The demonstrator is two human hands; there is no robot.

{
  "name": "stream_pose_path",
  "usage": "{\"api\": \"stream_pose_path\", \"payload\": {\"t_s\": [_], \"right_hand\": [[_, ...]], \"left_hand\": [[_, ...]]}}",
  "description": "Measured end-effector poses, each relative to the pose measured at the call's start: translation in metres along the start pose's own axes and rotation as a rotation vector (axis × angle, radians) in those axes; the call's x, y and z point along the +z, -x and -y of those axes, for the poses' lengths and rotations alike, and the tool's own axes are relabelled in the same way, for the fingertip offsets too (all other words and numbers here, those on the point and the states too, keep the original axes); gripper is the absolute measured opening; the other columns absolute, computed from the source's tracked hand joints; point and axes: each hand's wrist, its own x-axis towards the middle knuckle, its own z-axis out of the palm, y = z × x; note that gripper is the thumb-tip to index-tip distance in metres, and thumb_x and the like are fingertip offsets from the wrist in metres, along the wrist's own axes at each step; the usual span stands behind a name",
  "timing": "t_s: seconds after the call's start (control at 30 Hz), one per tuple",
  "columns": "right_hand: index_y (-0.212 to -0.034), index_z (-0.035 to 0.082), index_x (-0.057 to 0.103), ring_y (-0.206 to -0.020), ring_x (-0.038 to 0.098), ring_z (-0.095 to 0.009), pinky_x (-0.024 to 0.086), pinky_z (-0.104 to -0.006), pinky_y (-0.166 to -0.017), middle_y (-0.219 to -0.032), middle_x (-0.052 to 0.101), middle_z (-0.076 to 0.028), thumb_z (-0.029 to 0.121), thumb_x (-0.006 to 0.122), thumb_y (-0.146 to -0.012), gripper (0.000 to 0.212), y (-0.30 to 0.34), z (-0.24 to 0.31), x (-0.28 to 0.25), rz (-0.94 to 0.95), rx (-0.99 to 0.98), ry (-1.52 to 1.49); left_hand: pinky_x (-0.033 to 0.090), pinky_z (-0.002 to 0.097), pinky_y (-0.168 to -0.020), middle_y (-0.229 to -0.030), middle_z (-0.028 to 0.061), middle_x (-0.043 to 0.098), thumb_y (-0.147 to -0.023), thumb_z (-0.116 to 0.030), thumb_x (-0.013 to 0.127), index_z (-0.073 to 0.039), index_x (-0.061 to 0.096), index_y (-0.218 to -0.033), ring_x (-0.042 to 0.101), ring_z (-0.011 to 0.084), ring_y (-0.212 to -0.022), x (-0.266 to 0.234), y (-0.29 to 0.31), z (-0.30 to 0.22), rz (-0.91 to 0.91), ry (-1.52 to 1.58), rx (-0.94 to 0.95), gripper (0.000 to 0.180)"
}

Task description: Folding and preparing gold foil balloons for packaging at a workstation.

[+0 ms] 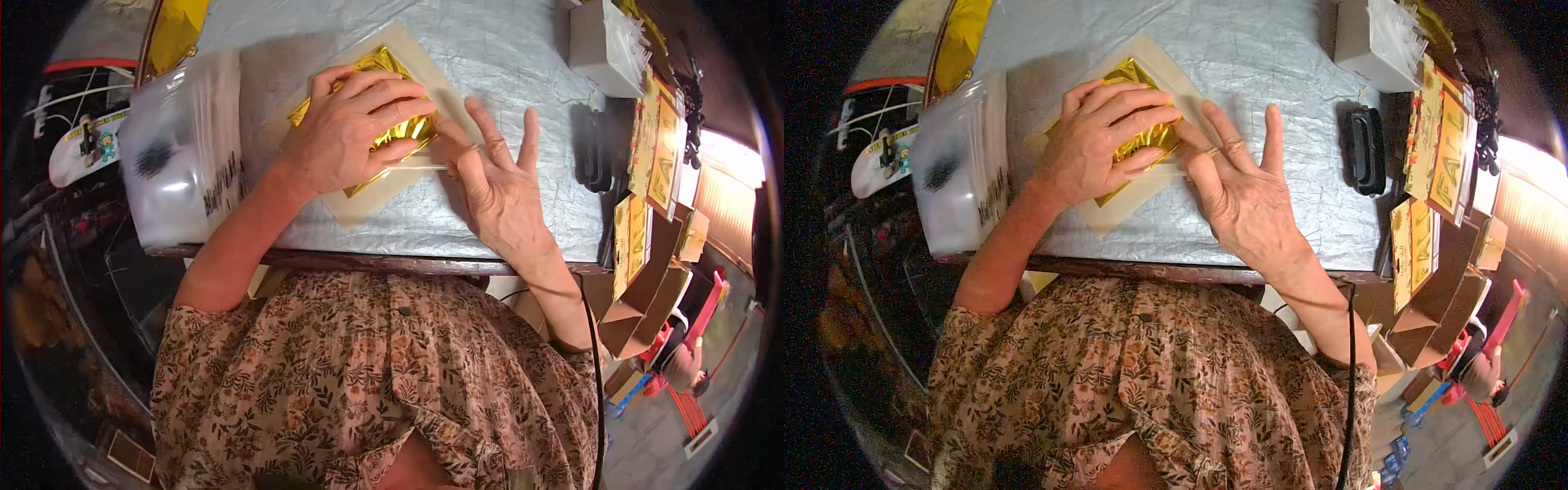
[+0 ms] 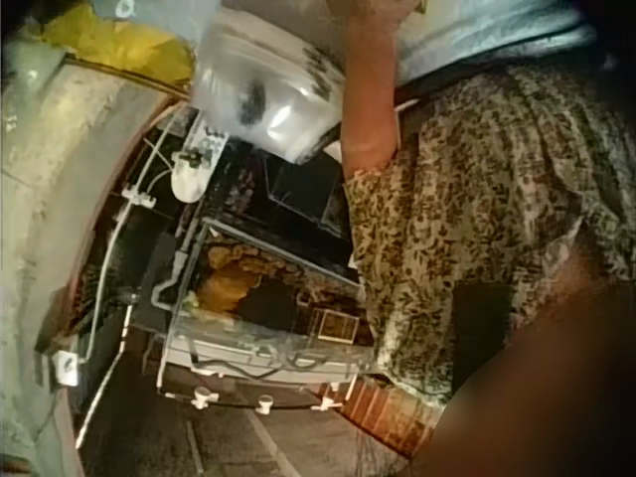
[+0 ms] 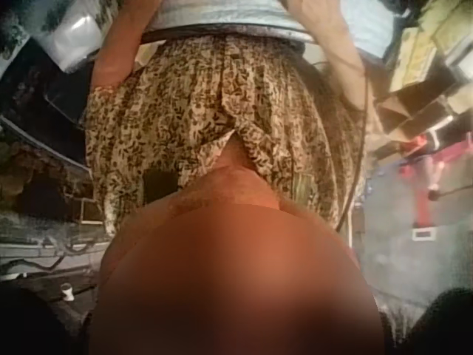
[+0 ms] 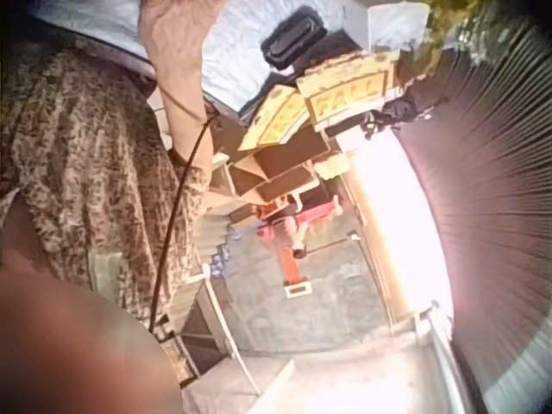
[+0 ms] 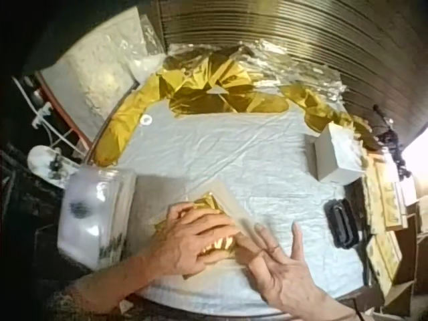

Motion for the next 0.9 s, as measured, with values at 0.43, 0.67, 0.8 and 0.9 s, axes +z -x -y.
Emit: {"api": "stream_pose_path", "payload": {"t_s": [0.43,0.67,0.8,0.9], "right_hand": [[-0.11,0.006,0.046,-0.148,0.043,-0.034,0.008,-0.0701,-0.123,-0.141,0.064,-0.004,0.008,0.068,-0.093,0.027,-0.018,0.001,0.019,-0.004,-0.019,-0.003],[-0.11,0.006,0.048,-0.147,0.046,-0.031,0.008,-0.0707,-0.122,-0.144,0.063,-0.006,0.009,0.069,-0.093,0.027,-0.018,-0.001,0.017,0.008,-0.044,0.016],[-0.105,0.008,0.051,-0.149,0.043,-0.025,0.012,-0.0707,-0.122,-0.146,0.059,-0.004,0.008,0.063,-0.094,0.017,-0.011,-0.006,0.007,0.035,-0.054,0.034],[-0.107,0.008,0.051,-0.149,0.042,-0.024,0.012,-0.0699,-0.122,-0.151,0.055,-0.002,0.008,0.062,-0.096,0.016,0.004,-0.01,0.004,0.069,-0.045,0.057]], "left_hand": [[0.026,0.0458,-0.116,-0.137,0.0001,0.062,-0.085,-0.035,0.08,-0.024,0.051,-0.148,0.054,0.0193,-0.131,0.001,0.004,0.0,0.009,0.043,-0.051,0.07],[0.027,0.0457,-0.116,-0.138,0.0001,0.062,-0.084,-0.034,0.081,-0.022,0.053,-0.146,0.055,0.0195,-0.13,0.003,0.007,0.0,-0.001,0.061,-0.065,0.069],[0.027,0.0461,-0.116,-0.138,-0.0014,0.062,-0.088,-0.035,0.077,-0.021,0.058,-0.141,0.055,0.0194,-0.13,0.002,0.003,0.001,-0.006,0.081,-0.056,0.059],[0.028,0.0467,-0.115,-0.137,-0.0032,0.062,-0.091,-0.036,0.073,-0.02,0.063,-0.136,0.054,0.0191,-0.13,0.002,0.002,0.001,-0.012,0.067,-0.034,0.049]]}}
